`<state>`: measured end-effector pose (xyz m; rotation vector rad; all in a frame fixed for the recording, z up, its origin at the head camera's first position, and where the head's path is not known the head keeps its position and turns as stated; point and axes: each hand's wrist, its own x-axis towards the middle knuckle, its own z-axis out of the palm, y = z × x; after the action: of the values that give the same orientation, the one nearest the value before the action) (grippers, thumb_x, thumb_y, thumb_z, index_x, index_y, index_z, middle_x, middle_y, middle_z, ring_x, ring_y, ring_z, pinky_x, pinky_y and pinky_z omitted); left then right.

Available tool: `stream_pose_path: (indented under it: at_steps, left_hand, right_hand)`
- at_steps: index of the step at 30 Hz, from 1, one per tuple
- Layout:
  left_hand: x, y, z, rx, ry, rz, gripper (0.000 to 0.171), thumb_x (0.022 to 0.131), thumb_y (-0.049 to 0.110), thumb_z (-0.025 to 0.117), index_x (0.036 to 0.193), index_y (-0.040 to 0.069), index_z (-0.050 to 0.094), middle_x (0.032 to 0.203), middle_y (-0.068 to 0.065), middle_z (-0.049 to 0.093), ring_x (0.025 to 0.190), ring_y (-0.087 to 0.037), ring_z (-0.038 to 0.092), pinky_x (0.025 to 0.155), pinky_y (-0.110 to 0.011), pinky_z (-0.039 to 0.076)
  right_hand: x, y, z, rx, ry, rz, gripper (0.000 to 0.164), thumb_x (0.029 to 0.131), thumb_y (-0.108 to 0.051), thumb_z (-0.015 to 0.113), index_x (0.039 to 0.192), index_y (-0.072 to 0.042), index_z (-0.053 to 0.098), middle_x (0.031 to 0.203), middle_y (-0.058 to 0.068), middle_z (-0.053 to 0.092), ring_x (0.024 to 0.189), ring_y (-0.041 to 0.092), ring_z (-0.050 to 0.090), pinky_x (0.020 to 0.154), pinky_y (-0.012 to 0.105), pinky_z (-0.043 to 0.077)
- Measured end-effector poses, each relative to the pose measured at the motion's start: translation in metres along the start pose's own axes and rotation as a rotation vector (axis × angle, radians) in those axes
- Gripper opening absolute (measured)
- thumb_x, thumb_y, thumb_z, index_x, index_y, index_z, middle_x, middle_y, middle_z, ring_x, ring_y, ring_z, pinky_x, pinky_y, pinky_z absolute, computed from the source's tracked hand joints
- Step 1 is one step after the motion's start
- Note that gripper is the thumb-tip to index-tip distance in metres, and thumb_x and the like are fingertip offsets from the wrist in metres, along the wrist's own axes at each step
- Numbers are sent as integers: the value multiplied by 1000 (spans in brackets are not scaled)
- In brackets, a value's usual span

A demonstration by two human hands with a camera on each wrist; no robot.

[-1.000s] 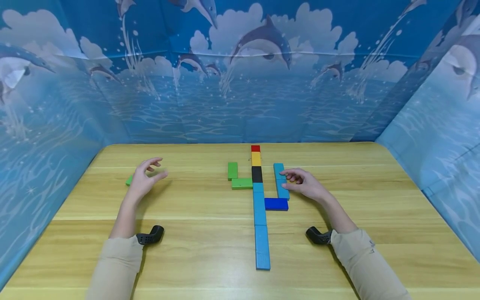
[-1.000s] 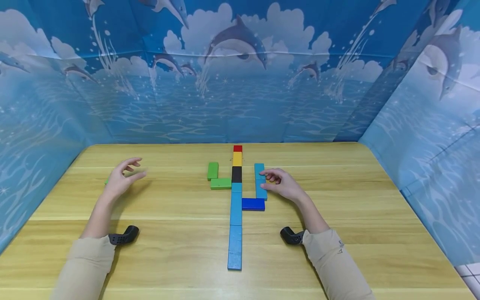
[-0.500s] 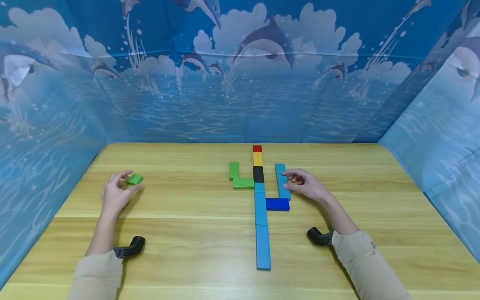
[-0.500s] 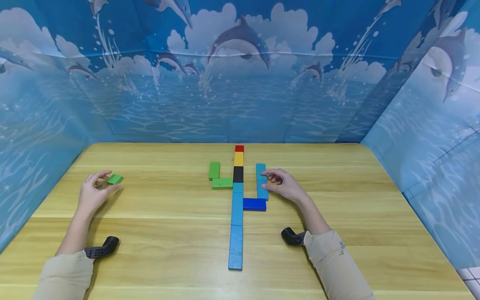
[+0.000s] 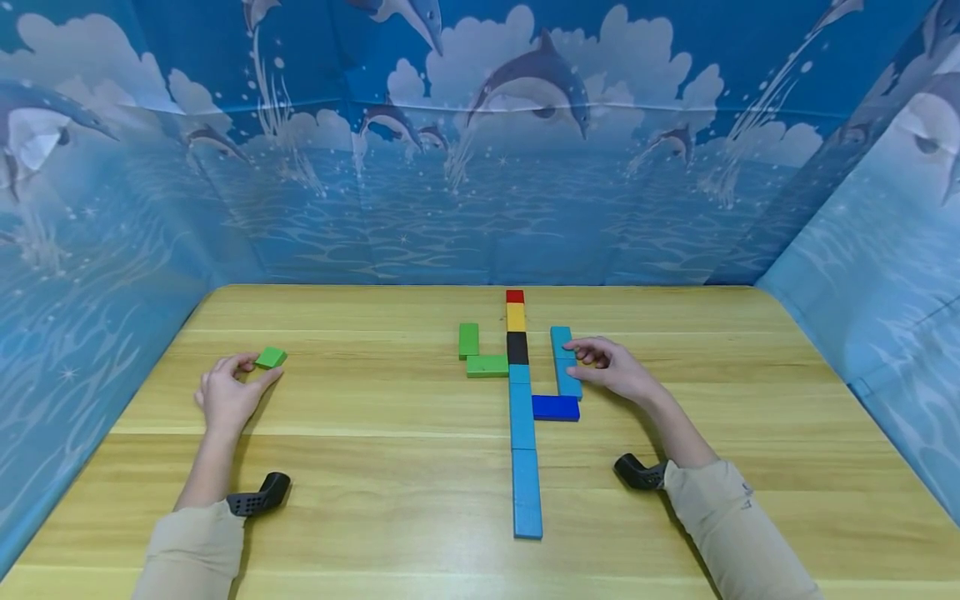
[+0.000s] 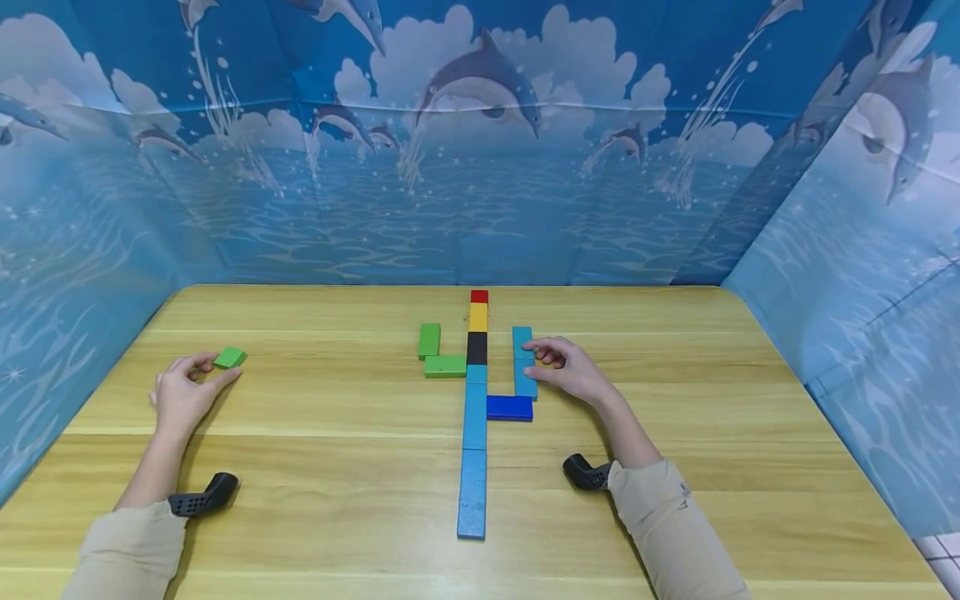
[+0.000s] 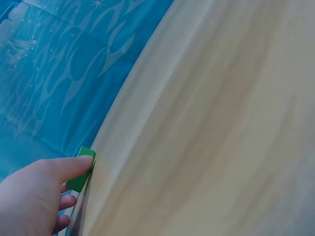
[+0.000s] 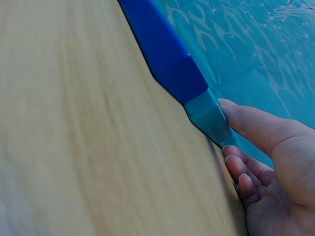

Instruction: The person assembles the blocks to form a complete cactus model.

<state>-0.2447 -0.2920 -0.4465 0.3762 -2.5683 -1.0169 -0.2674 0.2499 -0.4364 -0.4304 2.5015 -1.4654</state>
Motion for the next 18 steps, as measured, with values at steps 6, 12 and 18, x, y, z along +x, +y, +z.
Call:
stream_pose_path:
  at_steps: [6,12,18]
  left_hand:
    - [0,0,2,7,20,5,44,81,26,69,115,-1,58,107,-18,55,107,-37,37,92,-54,15]
    - [0,1,4,-6,34,20,42,82,24,69,114,-1,59,104,-17,55,104,-36,39,91,-53,16]
    - [3,17,14,-104,37,75,38,81,19,70,112,-1,60,100,-17,56,94,-30,42,91,-53,17]
  right_hand:
    - [0,-1,0,-8,2,-8,44,86,-24,64,124,-5,52,103,14,46,87,24,37,71,29,34]
    - [-1,-1,0,-11,-1,-16,44,87,-23,63,125,-4,52,103,14,46,86,24,37,71,28,34]
    - [-1,0,0,-13,5,-19,43,86,-22,64,124,-3,53,102,14,46,86,24,37,70,28,34]
